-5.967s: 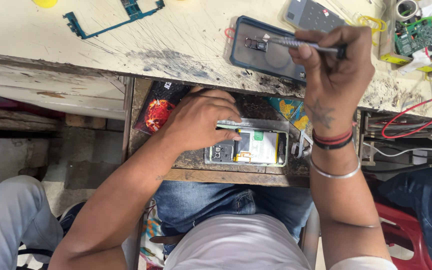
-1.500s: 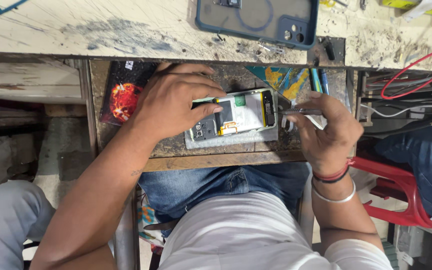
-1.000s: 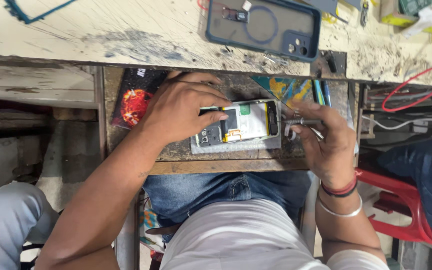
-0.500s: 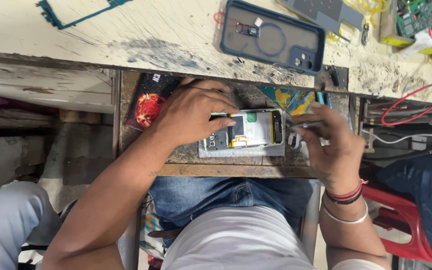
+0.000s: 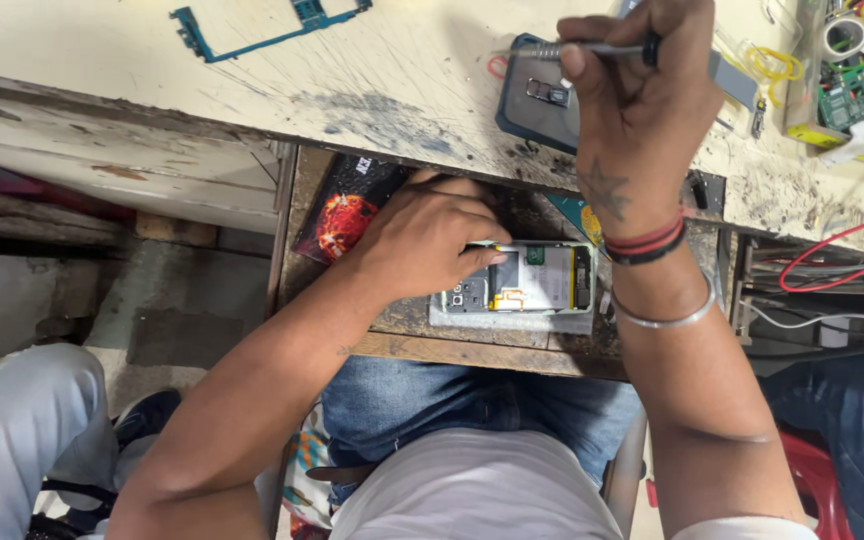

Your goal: The person uses a screwdriver to remove screws from a disassembled mobile phone on a workbench. They repeatedly loosen and remove screws from the phone's internal frame and place them on the table. The phone remains open with its battery and circuitry exposed throughout the clip.

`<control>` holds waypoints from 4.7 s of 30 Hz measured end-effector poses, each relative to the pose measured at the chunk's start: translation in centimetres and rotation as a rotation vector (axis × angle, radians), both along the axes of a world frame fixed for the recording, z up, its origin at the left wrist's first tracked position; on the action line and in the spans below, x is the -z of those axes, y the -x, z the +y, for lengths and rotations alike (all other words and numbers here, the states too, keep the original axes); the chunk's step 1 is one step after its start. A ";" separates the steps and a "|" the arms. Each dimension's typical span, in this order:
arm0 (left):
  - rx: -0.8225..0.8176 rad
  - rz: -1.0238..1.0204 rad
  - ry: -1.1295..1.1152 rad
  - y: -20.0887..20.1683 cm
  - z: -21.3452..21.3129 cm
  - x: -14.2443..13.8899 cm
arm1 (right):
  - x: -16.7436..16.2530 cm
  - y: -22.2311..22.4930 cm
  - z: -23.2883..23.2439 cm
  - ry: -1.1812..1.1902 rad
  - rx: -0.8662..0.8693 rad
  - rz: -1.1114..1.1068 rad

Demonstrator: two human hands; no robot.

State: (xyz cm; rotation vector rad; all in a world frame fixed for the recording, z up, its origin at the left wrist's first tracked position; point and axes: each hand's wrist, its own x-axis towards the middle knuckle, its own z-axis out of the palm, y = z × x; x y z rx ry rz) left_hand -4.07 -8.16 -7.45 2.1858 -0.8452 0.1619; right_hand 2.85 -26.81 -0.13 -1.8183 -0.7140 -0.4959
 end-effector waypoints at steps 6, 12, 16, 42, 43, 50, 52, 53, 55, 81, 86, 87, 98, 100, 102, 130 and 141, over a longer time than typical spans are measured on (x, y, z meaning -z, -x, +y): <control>-0.008 -0.027 0.033 0.1 0.4 0.2 | 0.4 -0.9 1.2 0.015 -0.002 0.031; -0.029 -0.002 0.034 0.2 0.3 -0.4 | -0.2 0.5 0.2 -0.024 0.002 0.080; -0.071 0.099 0.031 0.2 0.0 -0.7 | -0.8 3.3 -1.7 -0.142 -0.011 0.150; -0.023 0.124 0.262 -0.5 -0.9 0.6 | 7.2 11.4 -7.6 -0.304 0.088 0.393; -0.025 0.129 0.263 -0.5 -0.9 0.6 | 7.2 11.4 -7.6 -0.303 0.089 0.392; -0.050 0.114 0.259 -0.4 -0.9 0.5 | 7.3 11.5 -7.5 -0.311 0.096 0.399; -0.059 0.138 0.263 -0.4 -1.0 0.4 | 7.4 11.6 -7.6 -0.291 0.101 0.393; -0.058 0.137 0.257 -0.4 -1.0 0.4 | 7.4 11.6 -7.6 -0.274 0.106 0.387; -0.058 0.137 0.246 -0.4 -0.9 0.4 | 7.4 11.7 -7.6 -0.251 0.104 0.378; -0.023 0.094 0.066 -0.5 -1.4 0.5 | 7.5 16.9 -15.2 0.181 0.435 0.140; -0.016 0.091 0.051 -0.6 -1.6 0.5 | 7.8 17.5 -15.7 0.156 0.433 0.166; -0.016 0.086 0.054 -0.6 -1.6 0.5 | 7.8 17.6 -15.7 0.157 0.429 0.170; -0.017 0.086 0.059 -0.6 -1.6 0.6 | 7.2 17.1 -14.9 0.222 0.374 0.128; -0.016 0.087 0.056 -0.6 -1.5 0.6 | 6.6 16.9 -14.7 0.268 0.284 0.126; -0.012 0.084 0.057 -0.7 -1.6 0.6 | 5.7 16.5 -14.9 0.357 0.137 0.133; -0.002 0.076 0.047 -0.4 -1.7 0.1 | 3.0 15.9 -13.3 0.421 0.274 0.266; -0.012 0.087 0.041 -0.3 -1.6 0.0 | 2.4 15.9 -11.8 0.518 0.365 0.248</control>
